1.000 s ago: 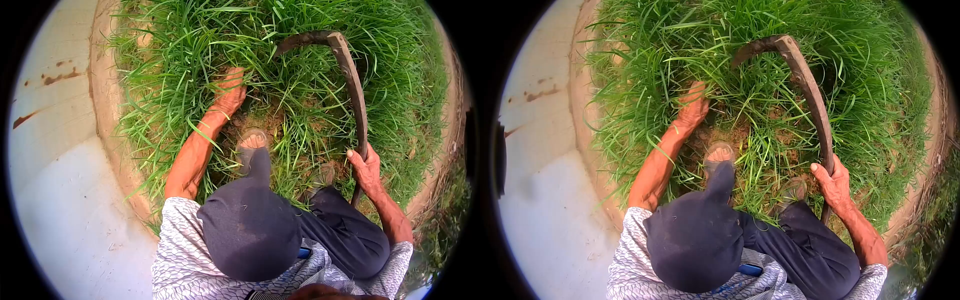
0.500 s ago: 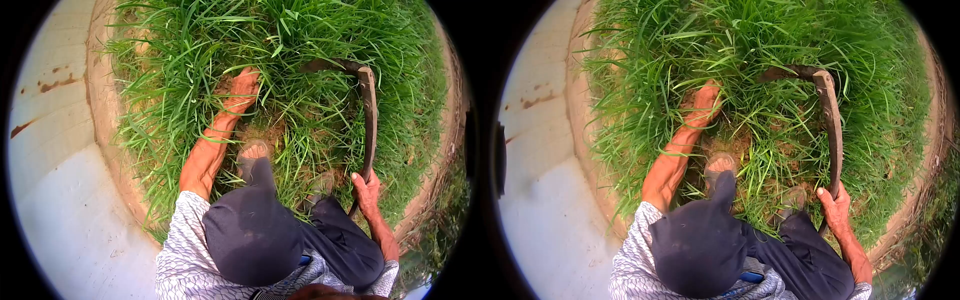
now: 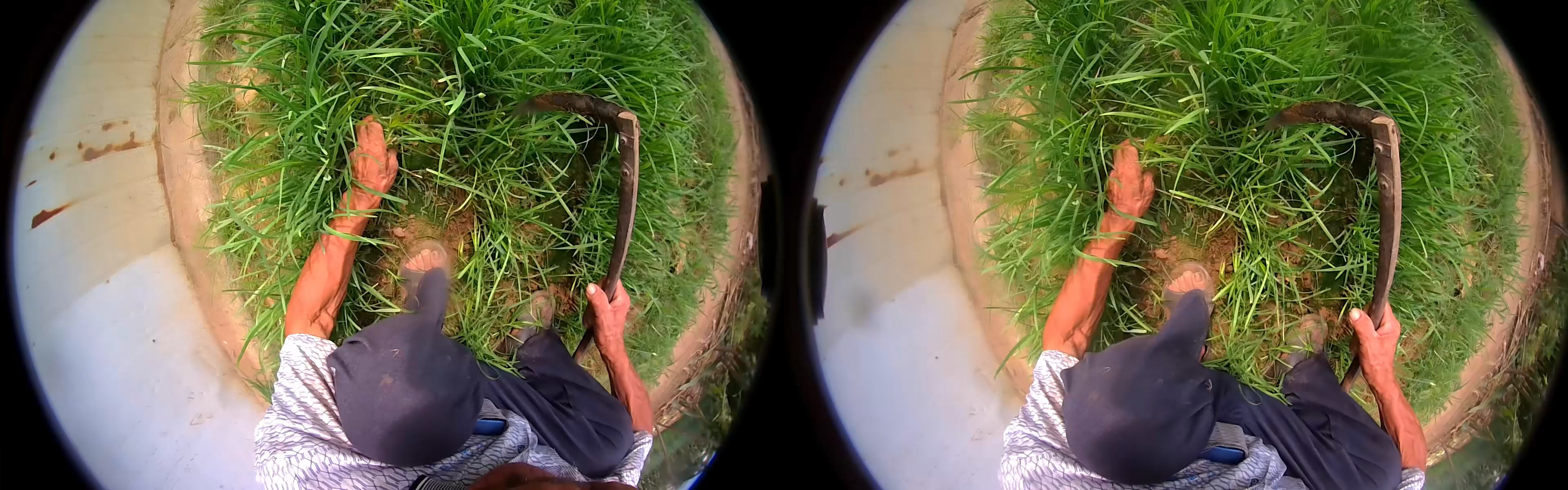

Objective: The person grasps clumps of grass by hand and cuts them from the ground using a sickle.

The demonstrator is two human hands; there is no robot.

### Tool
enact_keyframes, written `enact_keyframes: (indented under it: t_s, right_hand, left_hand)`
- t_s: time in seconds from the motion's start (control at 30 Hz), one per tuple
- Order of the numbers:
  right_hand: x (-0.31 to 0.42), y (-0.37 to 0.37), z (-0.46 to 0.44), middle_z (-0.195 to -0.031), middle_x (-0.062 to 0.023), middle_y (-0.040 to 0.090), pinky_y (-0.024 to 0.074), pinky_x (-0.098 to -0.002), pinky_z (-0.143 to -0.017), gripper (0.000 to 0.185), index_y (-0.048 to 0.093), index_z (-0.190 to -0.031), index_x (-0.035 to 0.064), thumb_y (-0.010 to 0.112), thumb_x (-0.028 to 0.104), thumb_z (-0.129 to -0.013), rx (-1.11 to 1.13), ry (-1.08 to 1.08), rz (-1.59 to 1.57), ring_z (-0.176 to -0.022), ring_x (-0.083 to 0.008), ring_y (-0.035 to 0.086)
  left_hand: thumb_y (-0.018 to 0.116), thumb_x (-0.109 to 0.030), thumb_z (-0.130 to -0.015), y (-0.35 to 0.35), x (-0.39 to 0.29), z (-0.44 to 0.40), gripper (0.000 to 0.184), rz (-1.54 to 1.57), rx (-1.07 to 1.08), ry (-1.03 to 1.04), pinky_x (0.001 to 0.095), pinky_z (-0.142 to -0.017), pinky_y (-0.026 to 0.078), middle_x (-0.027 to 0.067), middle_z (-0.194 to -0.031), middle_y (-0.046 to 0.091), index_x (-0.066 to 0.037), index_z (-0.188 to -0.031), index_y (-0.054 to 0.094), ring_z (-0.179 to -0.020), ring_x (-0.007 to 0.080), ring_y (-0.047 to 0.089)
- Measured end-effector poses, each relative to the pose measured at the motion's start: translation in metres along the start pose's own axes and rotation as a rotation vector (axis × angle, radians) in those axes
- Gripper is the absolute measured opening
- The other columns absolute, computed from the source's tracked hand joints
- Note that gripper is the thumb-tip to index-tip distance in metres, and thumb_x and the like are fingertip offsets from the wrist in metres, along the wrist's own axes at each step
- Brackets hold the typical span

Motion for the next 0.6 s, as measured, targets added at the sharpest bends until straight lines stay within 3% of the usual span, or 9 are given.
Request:
enact_keyframes:
  t_s: [0.17,0.3,0.37,0.43,0.5,0.6]
  right_hand:
    - [-0.007,0.001,-0.003,-0.059,0.0034,0.043,0.0343,-0.0236,-0.034,0.032,0.046,-0.083,0.0087,0.070,0.029,-0.088,0.016,0.008,-0.053,-0.039,-0.0069,0.040]
    - [-0.005,0.002,-0.001,-0.062,0.0031,0.045,0.0325,-0.0233,-0.039,0.035,0.048,-0.084,0.0069,0.073,0.032,-0.086,0.024,0.054,-0.080,-0.045,-0.0058,0.040]
    - [-0.006,0.002,-0.001,-0.062,0.0031,0.045,0.0325,-0.0233,-0.040,0.036,0.048,-0.084,0.0068,0.073,0.032,-0.085,0.010,0.054,-0.093,-0.045,-0.0057,0.040]
    - [-0.006,0.001,-0.001,-0.062,0.0032,0.045,0.0326,-0.0233,-0.040,0.036,0.048,-0.084,0.0067,0.074,0.032,-0.085,-0.003,0.054,-0.102,-0.046,-0.0056,0.040]
    - [-0.007,0.000,-0.001,-0.063,0.0031,0.045,0.0325,-0.0233,-0.040,0.037,0.048,-0.084,0.0065,0.074,0.033,-0.085,-0.006,0.049,-0.104,-0.046,-0.0056,0.040]
    - [-0.007,0.000,0.001,-0.063,0.0032,0.045,0.0330,-0.0235,-0.041,0.038,0.048,-0.084,0.0063,0.074,0.034,-0.084,0.006,0.057,-0.096,-0.047,-0.0058,0.041]
  left_hand:
    - [0.054,0.004,-0.073,0.025,0.010,-0.013,0.027,0.070,-0.025,0.016,0.0510,-0.064,0.044,0.0233,-0.091,0.051,0.001,-0.099,0.052,-0.077,0.0450,0.054]
    - [0.051,-0.002,-0.073,0.025,0.022,-0.022,0.022,0.202,0.163,-0.057,0.0465,-0.068,0.044,0.0212,-0.083,0.052,0.003,-0.094,0.055,-0.076,0.0438,0.052]
    - [0.052,-0.003,-0.079,0.030,0.011,-0.002,0.021,0.423,0.266,0.303,0.0489,-0.063,0.045,0.0238,-0.091,0.054,0.003,-0.098,0.055,-0.075,0.0440,0.055]
    - [0.054,-0.003,-0.081,0.010,-0.010,-0.015,0.023,0.518,0.510,0.060,0.0467,-0.060,0.049,0.0247,-0.097,0.055,0.002,-0.104,0.054,-0.078,0.0430,0.059]
    - [0.056,-0.002,-0.083,-0.006,0.003,-0.039,0.027,-0.192,0.200,0.187,0.0433,-0.055,0.052,0.0241,-0.100,0.055,0.002,-0.109,0.053,-0.078,0.0396,0.064]
    - [0.057,0.000,-0.079,-0.010,0.034,-0.060,0.020,-0.607,0.310,0.157,0.0396,-0.049,0.053,0.0223,-0.095,0.059,0.001,-0.099,0.058,-0.069,0.0304,0.068]
Point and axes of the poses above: each hand's wrist, its own z-axis away from the middle knuckle, its own y-axis out of the palm, x = y × z, the point moved 2 cm from there along -z, towards the middle knuckle
